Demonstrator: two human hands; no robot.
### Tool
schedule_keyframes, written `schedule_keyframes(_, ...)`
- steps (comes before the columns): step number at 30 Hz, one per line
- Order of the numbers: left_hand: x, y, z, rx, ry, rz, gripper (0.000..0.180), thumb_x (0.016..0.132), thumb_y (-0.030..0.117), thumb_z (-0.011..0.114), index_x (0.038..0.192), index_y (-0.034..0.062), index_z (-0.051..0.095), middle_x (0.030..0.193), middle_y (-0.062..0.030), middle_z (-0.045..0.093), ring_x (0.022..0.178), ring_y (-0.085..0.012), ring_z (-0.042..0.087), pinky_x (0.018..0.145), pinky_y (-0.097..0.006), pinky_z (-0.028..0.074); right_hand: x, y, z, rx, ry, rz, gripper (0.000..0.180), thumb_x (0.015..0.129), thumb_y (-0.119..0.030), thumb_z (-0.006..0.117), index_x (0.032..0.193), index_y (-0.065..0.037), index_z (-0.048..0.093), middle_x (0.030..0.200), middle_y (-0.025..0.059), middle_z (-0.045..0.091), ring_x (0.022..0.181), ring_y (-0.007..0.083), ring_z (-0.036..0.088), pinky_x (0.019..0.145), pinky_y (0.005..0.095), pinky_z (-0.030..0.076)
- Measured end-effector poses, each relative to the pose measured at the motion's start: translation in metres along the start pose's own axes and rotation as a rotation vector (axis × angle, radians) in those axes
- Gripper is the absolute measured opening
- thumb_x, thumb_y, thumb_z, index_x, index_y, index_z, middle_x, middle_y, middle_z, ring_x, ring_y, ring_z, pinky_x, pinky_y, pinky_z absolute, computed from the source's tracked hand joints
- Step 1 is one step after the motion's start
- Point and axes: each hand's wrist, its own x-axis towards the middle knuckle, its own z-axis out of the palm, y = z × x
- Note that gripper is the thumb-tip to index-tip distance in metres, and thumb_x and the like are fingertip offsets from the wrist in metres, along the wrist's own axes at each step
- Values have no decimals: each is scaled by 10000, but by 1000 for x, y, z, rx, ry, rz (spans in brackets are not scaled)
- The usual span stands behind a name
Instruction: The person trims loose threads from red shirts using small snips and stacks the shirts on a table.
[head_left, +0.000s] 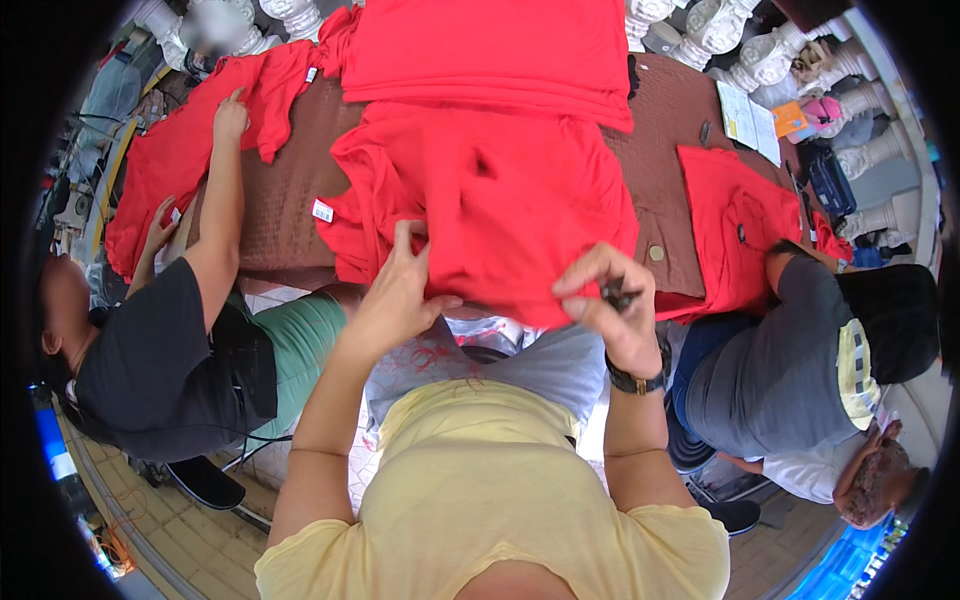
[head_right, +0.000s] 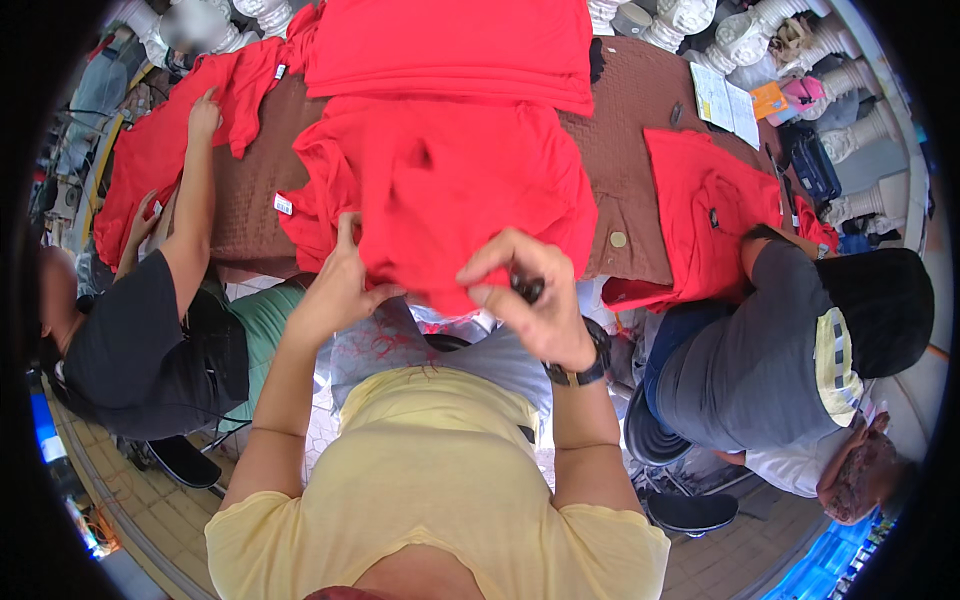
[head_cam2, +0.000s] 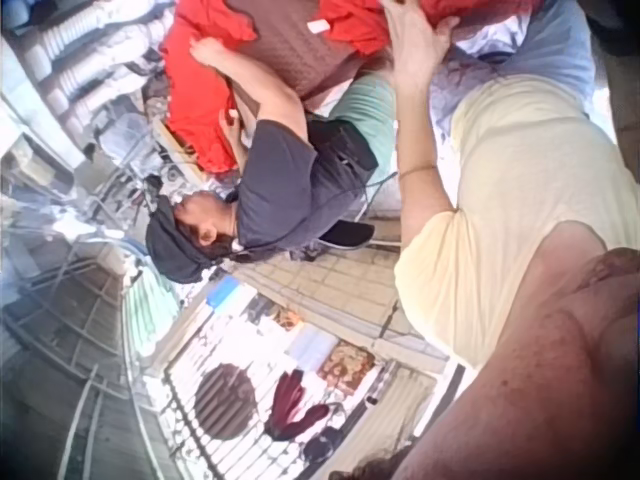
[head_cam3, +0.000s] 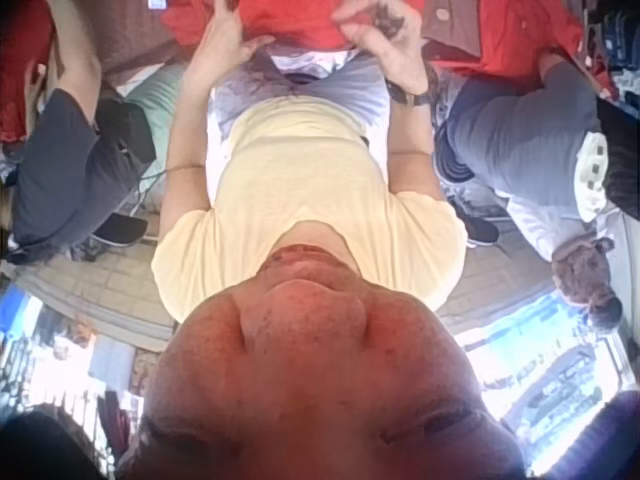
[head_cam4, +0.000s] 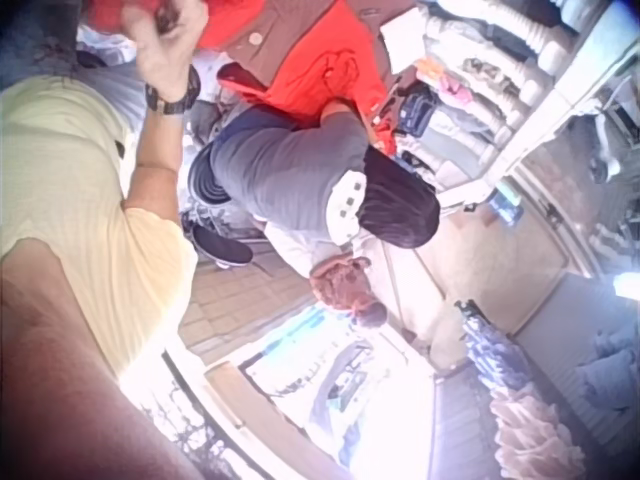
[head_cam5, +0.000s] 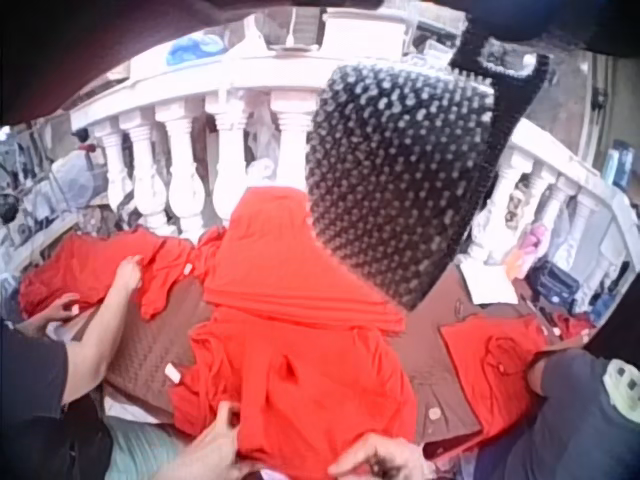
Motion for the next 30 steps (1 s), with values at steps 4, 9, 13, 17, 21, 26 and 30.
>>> schedule_keyframes(4,-34,10,-21,-128,-279,295,703,740,162,813,1360,29,508,1190,-242,585,1147,-401,600,929,-440,509,-11,-5,0,-80,-156,35,128,767,42,660,881,-16,666,747,22,651,633,72,587,536,224,385)
schedule_keyframes(9,-14,40,-106,-429,-191,-54,346,843,135,715,1139,-9,607,974,-129,659,965,-276,667,861,-365,525,-7,-5,19,-43,-335,-119,110,750,-30,703,810,-31,611,743,41,623,580,157,586,479,282,394)
schedule_keyframes(13,75,72,-67,-263,236,375,245,881,133,716,1091,43,625,1097,-106,574,1001,-199,598,888,-345,505,1,-2,83,96,-495,-210,152,758,25,725,767,-38,586,670,56,544,585,201,569,506,313,412)
schedule_keyframes(17,121,70,59,18,-315,713,420,814,249,783,1179,98,641,1348,-131,446,1250,-309,462,976,-465,470,-2,0,89,1,-529,-190,141,734,20,682,802,-14,564,717,87,611,623,238,618,544,333,465)
schedule_keyframes(21,110,49,107,534,-694,566,474,760,282,806,1173,108,652,1192,-166,568,1154,-330,541,914,-470,505,-16,-1,72,-13,-536,-25,128,759,-4,690,821,-16,578,738,93,641,653,250,639,583,337,492)
schedule_keyframes(26,81,58,73,482,-825,352,403,731,310,831,1050,106,693,908,-145,687,962,-349,660,830,-442,536,-40,7,75,40,-562,-26,102,817,20,710,860,-11,624,756,74,660,667,219,669,581,311,505)
schedule_keyframes(30,60,44,15,435,-895,239,436,769,381,816,982,17,704,972,-167,704,975,-333,669,829,-426,535,-48,8,80,95,-588,54,92,809,-14,686,859,-19,608,762,103,651,691,249,663,632,348,502)
